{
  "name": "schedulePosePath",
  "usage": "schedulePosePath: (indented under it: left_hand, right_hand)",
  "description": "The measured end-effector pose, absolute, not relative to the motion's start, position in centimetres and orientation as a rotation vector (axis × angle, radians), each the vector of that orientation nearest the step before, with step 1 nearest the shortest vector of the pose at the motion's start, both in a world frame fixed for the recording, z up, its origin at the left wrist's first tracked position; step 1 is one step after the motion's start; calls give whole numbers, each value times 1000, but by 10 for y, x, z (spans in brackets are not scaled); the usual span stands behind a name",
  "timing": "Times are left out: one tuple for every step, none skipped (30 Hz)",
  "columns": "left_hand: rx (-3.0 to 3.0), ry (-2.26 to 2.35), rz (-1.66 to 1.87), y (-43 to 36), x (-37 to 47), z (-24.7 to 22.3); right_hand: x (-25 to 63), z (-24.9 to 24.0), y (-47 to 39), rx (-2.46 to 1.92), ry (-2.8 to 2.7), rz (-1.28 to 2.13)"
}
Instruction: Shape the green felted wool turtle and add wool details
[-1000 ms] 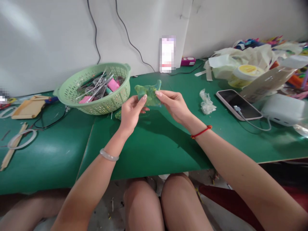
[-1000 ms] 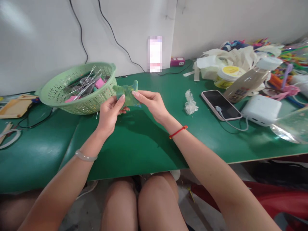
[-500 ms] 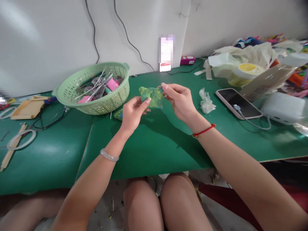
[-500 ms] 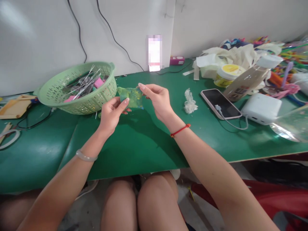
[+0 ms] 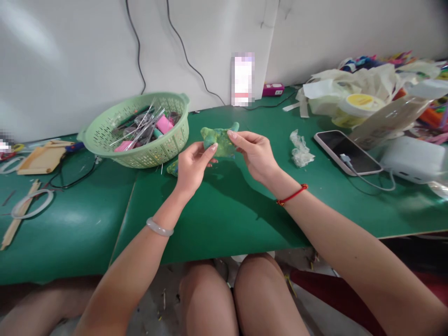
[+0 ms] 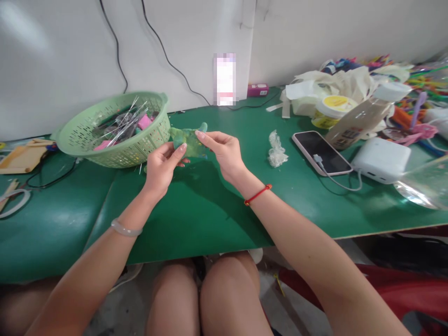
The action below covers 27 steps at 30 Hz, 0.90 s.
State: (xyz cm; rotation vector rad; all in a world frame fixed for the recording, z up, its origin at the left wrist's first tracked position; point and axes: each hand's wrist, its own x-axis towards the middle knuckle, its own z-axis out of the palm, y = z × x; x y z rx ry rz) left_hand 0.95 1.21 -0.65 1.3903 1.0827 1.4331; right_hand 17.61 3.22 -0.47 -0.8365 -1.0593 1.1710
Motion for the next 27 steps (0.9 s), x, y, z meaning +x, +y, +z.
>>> schedulePosePath:
  left_hand:
    - [1394, 1084, 1430, 12, 9, -7]
    - [1397, 1085, 1426, 12, 9, -7]
    - [1399, 1088, 1418, 12, 9, -7]
    - [1403, 1092, 1411, 12, 9, -6]
    - [1409, 1095, 1408, 13, 8, -6]
    - [1415, 1095, 1417, 13, 8, -5]
    - [1419, 1093, 1438, 14, 7, -4]
    - [1418, 1089, 1470, 15, 5, -4]
    - [1414, 1084, 1508, 16, 4, -3]
    - [1407, 1081, 1543, 17, 2, -3]
    - [1400, 1083, 1571, 18, 1, -3]
    - [1395, 1088, 1592, 20, -1, -3]
    - [1392, 1095, 1610, 21, -2, -4]
    - [1391, 1104, 1627, 22, -3, -5]
    - [1388, 1115, 1645, 23, -4, -6]
    - [1383, 1127, 1665, 24, -4, -7]
    - [1377, 1136, 1686, 25, -5, -8]
    - [1370, 1141, 1704, 25, -5, -9]
    - [1364, 1143, 1720, 25, -4, -9]
    - [1359, 1138, 1732, 24, -4, -9]
    - [1356, 1127, 1740, 24, -3, -9]
    - [1353, 1113, 1741, 23, -2, -8]
    - [1349, 1098, 1731, 22, -1, -7]
    - [1344, 1085, 1712, 21, 0, -6]
    - [1338, 1075, 1682, 20, 1, -5]
    - [1332, 1068, 1644, 19, 1, -4]
    - [1334, 1064, 1606, 19, 1, -2]
  right_hand:
    - [176, -4, 32, -825, -1056, 1165]
    - [176, -4, 32, -817, -1054, 1160]
    - [177, -3, 32, -812, -1052, 1159]
    - [177, -3, 32, -808, -1049, 1162]
    - [178, -3, 33, -803, -1043, 1169]
    - [178, -3, 33, -802, -1038, 1179]
    - [179, -3, 33, -806, -1035, 1192]
    - [179, -4, 33, -816, -1037, 1206]
    - [180, -4, 32, -832, -1045, 1221]
    - [180, -4, 32, -850, -1061, 1236]
    - [180, -3, 32, -867, -1081, 1248]
    - [179, -3, 31, -882, -1102, 1253]
    - [179, -2, 30, -893, -1125, 1250]
    - [179, -1, 30, -902, -1151, 1240]
    - [178, 0, 28, -908, -1180, 1228]
    - [177, 2, 27, -911, -1212, 1220]
    - [177, 3, 26, -908, -1250, 1219]
    - [176, 5, 24, -898, -1292, 1225]
    - [175, 6, 23, -880, -1333, 1240]
    - [175, 6, 22, -857, -1370, 1268]
    - [174, 6, 21, -834, -1400, 1305]
    - [174, 5, 21, -817, -1423, 1348]
    - [174, 4, 22, -808, -1440, 1390]
    - [174, 2, 23, -811, -1451, 1425]
    - [173, 1, 24, -821, -1461, 1442]
    - [174, -1, 25, -829, -1470, 1442]
    - [174, -2, 26, -828, -1478, 1432]
